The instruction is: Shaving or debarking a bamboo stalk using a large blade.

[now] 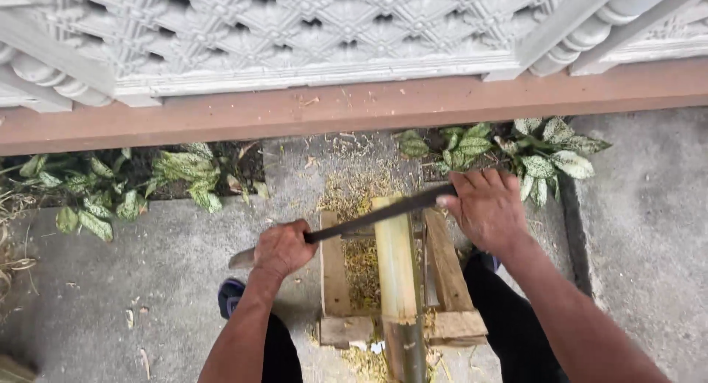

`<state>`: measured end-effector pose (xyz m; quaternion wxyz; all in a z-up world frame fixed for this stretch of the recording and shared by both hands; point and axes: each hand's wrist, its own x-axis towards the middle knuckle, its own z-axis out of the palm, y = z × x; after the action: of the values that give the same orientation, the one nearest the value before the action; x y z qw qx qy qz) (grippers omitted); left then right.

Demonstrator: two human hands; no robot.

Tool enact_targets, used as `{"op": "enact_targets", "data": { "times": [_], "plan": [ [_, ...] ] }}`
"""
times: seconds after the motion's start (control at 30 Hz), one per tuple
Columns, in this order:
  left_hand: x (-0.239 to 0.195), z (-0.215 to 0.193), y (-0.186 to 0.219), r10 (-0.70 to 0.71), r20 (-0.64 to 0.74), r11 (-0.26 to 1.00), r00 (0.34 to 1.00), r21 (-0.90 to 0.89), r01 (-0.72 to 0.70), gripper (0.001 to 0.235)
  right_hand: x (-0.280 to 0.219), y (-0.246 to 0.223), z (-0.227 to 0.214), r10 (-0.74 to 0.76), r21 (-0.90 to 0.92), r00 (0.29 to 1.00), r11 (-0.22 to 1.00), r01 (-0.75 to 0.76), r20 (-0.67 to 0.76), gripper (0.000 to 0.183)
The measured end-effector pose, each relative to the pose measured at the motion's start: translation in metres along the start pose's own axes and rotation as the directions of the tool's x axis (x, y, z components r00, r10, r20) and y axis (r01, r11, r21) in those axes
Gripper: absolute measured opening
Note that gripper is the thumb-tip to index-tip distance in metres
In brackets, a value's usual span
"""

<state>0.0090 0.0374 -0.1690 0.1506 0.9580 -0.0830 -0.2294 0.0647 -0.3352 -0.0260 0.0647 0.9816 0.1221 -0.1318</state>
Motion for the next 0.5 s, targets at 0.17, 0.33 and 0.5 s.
{"op": "enact_targets", "data": {
  "times": [0.17,0.33,0.5],
  "plan": [
    [-0.004,-0.009,0.011,-0.088,0.087,0.996,0.992,0.036,0.085,0.029,-0.004,0.003,0.004,-0.011,0.015,0.998,1.000,0.010,0.064,0.063],
    [-0.018,-0.017,0.022,-0.207,0.263,0.975,0.942,-0.030,0.222,0.026,0.003,-0.005,-0.014,-0.071,0.003,0.997,0.997,0.071,-0.009,0.061],
    [-0.030,-0.027,0.025,-0.178,0.142,0.982,0.974,0.088,0.167,0.027,-0.027,0.006,0.040,-0.036,0.097,0.997,0.994,0.043,-0.072,0.064]
  ]
}}
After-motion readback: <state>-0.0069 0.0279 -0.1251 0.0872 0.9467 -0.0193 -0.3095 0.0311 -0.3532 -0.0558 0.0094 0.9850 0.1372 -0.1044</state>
